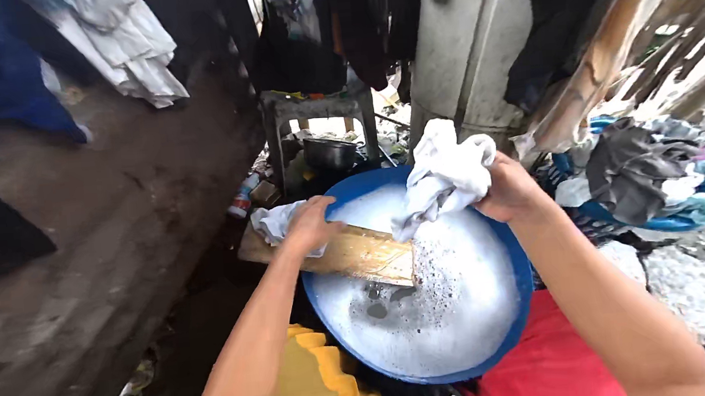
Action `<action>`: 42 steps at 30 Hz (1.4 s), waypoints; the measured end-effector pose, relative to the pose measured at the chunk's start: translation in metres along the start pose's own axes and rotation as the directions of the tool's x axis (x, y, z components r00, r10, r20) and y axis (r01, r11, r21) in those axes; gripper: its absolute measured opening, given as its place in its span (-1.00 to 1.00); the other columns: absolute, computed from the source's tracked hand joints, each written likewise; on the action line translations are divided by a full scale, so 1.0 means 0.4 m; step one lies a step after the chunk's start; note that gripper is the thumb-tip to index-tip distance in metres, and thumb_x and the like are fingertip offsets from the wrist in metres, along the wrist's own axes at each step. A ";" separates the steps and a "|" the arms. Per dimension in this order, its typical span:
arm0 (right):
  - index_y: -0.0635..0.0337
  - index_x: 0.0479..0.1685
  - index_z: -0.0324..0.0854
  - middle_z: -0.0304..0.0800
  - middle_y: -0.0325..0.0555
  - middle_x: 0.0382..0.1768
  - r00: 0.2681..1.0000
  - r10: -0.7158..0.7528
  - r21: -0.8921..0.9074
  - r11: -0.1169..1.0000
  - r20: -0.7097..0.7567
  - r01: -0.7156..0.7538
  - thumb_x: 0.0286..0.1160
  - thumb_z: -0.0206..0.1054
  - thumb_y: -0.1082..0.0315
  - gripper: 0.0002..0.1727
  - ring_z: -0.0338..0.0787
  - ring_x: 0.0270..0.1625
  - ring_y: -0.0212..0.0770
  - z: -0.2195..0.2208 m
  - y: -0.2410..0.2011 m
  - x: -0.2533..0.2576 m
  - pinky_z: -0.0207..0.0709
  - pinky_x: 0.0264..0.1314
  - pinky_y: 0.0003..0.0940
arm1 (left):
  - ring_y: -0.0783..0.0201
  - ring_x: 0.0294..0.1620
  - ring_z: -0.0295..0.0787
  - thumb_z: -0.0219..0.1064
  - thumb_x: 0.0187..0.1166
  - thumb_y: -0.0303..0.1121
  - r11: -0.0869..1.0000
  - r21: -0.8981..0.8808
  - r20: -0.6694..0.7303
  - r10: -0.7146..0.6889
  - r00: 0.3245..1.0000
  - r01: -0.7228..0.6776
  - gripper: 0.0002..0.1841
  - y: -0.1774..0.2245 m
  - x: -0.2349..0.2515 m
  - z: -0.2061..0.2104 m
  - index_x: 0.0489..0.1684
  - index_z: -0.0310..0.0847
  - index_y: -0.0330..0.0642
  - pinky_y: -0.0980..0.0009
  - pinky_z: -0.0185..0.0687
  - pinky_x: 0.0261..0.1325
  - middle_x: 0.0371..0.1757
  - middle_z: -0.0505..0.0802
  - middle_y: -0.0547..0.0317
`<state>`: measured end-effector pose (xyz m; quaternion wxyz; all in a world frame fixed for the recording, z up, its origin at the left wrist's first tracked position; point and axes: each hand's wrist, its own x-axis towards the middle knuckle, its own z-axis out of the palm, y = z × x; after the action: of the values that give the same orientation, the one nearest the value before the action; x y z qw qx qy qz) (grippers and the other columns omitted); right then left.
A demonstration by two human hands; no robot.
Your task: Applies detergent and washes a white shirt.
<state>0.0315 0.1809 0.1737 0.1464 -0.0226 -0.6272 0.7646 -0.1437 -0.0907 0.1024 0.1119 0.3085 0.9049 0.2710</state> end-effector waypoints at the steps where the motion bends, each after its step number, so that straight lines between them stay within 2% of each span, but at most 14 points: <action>1: -0.08 -0.07 0.58 0.87 -0.44 -0.29 0.998 -0.027 0.033 0.999 0.048 0.025 0.36 0.02 0.65 -0.60 0.83 -0.27 -0.51 -0.012 0.007 -0.022 0.76 -0.20 -0.49 | -0.33 0.66 0.38 0.40 0.65 -0.21 0.984 -0.176 -0.004 0.031 1.000 -0.031 -0.36 0.063 -0.010 0.011 0.64 0.35 -0.37 -0.32 0.24 0.64 0.63 0.49 -0.39; 4: -0.16 -0.13 0.66 0.90 -0.42 -0.25 0.975 -0.088 0.114 0.991 0.206 0.065 0.57 0.14 0.39 -0.79 0.84 -0.23 -0.51 -0.044 0.056 -0.070 0.77 -0.16 -0.51 | -0.13 0.65 0.39 0.06 0.79 0.05 0.771 -0.630 0.187 0.035 0.982 0.092 -0.33 0.197 -0.051 0.086 0.82 0.13 -0.07 -0.26 0.37 0.51 0.69 0.46 -0.14; 5: -0.21 -0.14 0.71 0.91 -0.42 -0.21 0.964 -0.107 0.136 0.988 0.245 0.075 0.56 0.30 0.20 -0.91 0.84 -0.19 -0.50 -0.057 0.077 -0.080 0.77 -0.13 -0.49 | -0.05 0.48 0.56 0.00 0.81 0.07 0.723 -0.679 0.235 0.050 0.971 0.127 -0.39 0.222 -0.066 0.109 0.74 0.26 -0.05 -0.18 0.51 0.37 0.54 0.61 -0.09; 8: -0.33 -0.13 0.81 0.92 -0.50 -0.13 0.937 -0.156 0.216 0.972 0.312 0.090 0.25 0.58 -0.20 -0.68 0.85 -0.16 -0.56 -0.098 0.132 -0.106 0.78 -0.14 -0.54 | 0.44 -0.25 0.72 -0.05 0.89 -0.21 0.640 -0.766 0.201 0.140 0.970 0.066 -0.69 0.239 -0.081 0.161 0.23 0.52 -0.19 0.42 0.70 -0.10 -0.19 0.77 0.24; 10: -0.33 -0.09 0.80 0.91 -0.51 -0.13 0.939 -0.156 0.267 0.961 0.307 0.072 0.17 0.61 -0.25 -0.60 0.85 -0.16 -0.56 -0.131 0.166 -0.125 0.77 -0.17 -0.54 | 0.50 -0.29 0.70 0.01 0.87 -0.30 0.600 -0.800 0.107 0.124 0.986 0.012 -0.77 0.237 -0.092 0.174 0.18 0.52 -0.19 0.46 0.70 -0.12 -0.24 0.76 0.28; 14: -0.30 -0.12 0.82 0.93 -0.42 -0.21 0.958 -0.138 0.355 0.934 0.252 0.041 0.18 0.64 0.12 -0.75 0.88 -0.20 -0.49 -0.171 0.200 -0.137 0.80 -0.17 -0.46 | 0.48 -0.06 0.72 -0.01 0.87 -0.23 0.526 -0.843 -0.094 0.064 0.994 -0.113 -0.77 0.234 -0.109 0.158 0.25 0.49 -0.01 0.38 0.72 0.08 -0.05 0.76 0.35; 17: -0.21 -0.25 0.72 0.90 -0.38 -0.31 0.995 0.023 0.327 0.943 0.098 -0.055 0.11 0.36 0.40 -0.74 0.86 -0.26 -0.45 -0.175 0.199 -0.131 0.78 -0.21 -0.41 | 0.50 0.01 0.74 -0.03 0.87 -0.26 0.441 -0.872 -0.212 0.055 0.976 -0.214 -0.82 0.235 -0.099 0.142 0.16 0.49 0.08 0.36 0.73 0.17 -0.05 0.77 0.45; 19: -0.03 -0.07 0.63 0.86 -0.31 -0.29 0.981 0.194 0.185 0.965 -0.019 -0.187 0.24 0.16 0.46 -0.70 0.85 -0.26 -0.42 -0.161 0.189 -0.134 0.79 -0.18 -0.39 | 0.53 0.01 0.73 -0.03 0.87 -0.26 0.431 -0.863 -0.257 0.075 0.964 -0.263 -0.82 0.230 -0.100 0.136 0.12 0.50 0.09 0.40 0.72 0.18 -0.06 0.77 0.48; 22: 0.31 0.38 0.45 0.73 0.06 -0.04 0.919 0.348 -0.343 0.853 -0.187 -0.393 0.56 0.23 0.50 -0.60 0.73 -0.12 -0.19 -0.124 0.185 -0.128 0.65 -0.01 -0.19 | 0.59 -0.02 0.72 -0.03 0.87 -0.26 0.447 -0.846 -0.282 0.086 0.956 -0.290 -0.83 0.232 -0.106 0.137 0.09 0.50 0.10 0.47 0.70 0.17 -0.09 0.76 0.52; 24: 0.46 0.42 0.42 0.68 0.33 0.20 0.931 0.308 -0.506 0.782 -0.195 -0.365 0.47 0.39 0.53 -0.49 0.74 0.13 0.12 -0.100 0.215 -0.122 0.63 0.18 0.11 | 0.60 -0.06 0.70 0.01 0.86 -0.27 0.485 -0.829 -0.283 0.067 0.957 -0.279 -0.85 0.239 -0.105 0.145 0.07 0.50 0.06 0.49 0.69 0.13 -0.12 0.75 0.49; 30: 0.45 0.33 0.57 0.73 0.32 0.21 0.951 0.306 -0.679 0.705 0.030 -0.206 0.40 0.60 0.27 -0.42 0.74 0.27 0.19 0.024 0.253 -0.151 0.58 0.38 0.16 | 0.50 -0.15 0.66 0.05 0.86 -0.30 0.561 -0.809 -0.207 0.009 0.978 -0.176 -0.84 0.254 -0.100 0.187 0.12 0.47 -0.13 0.42 0.66 0.02 -0.15 0.69 0.29; 33: 0.44 0.23 0.65 0.78 0.28 0.14 0.944 0.330 -0.637 0.726 -0.006 -0.258 0.66 0.32 0.43 -0.70 0.77 0.18 0.09 0.021 0.277 -0.131 0.58 0.33 0.07 | 0.51 -0.10 0.67 0.04 0.86 -0.28 0.576 -0.803 -0.201 -0.023 0.979 -0.151 -0.82 0.248 -0.103 0.173 0.16 0.47 -0.12 0.42 0.67 0.07 -0.11 0.69 0.30; 37: 0.37 0.24 0.49 0.69 -0.03 -0.18 0.960 0.211 -0.300 0.918 -0.182 -0.258 0.84 0.05 0.41 -0.76 0.68 -0.21 -0.31 -0.036 0.276 -0.106 0.64 -0.01 -0.26 | 0.55 -0.18 0.64 0.16 0.81 -0.26 0.684 -0.714 -0.245 -0.045 0.968 -0.149 -0.86 0.216 -0.107 0.134 0.06 0.51 -0.10 0.48 0.63 -0.01 -0.17 0.69 0.33; 42: 0.15 0.00 0.50 0.62 -0.32 -0.30 0.946 0.059 -0.162 0.980 -0.318 -0.116 0.79 0.10 0.42 -0.91 0.64 -0.27 -0.49 -0.089 0.196 -0.089 0.61 -0.11 -0.47 | 0.35 -0.34 0.57 0.44 0.60 -0.29 0.883 -0.448 -0.218 0.048 0.975 -0.143 -0.79 0.196 -0.110 0.110 -0.12 0.60 -0.24 0.32 0.53 -0.19 -0.32 0.68 0.14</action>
<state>0.0581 0.1925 0.0849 0.2067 -0.1838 -0.6608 0.6978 -0.0539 -0.0477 0.1114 0.0766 0.2887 0.8049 0.5127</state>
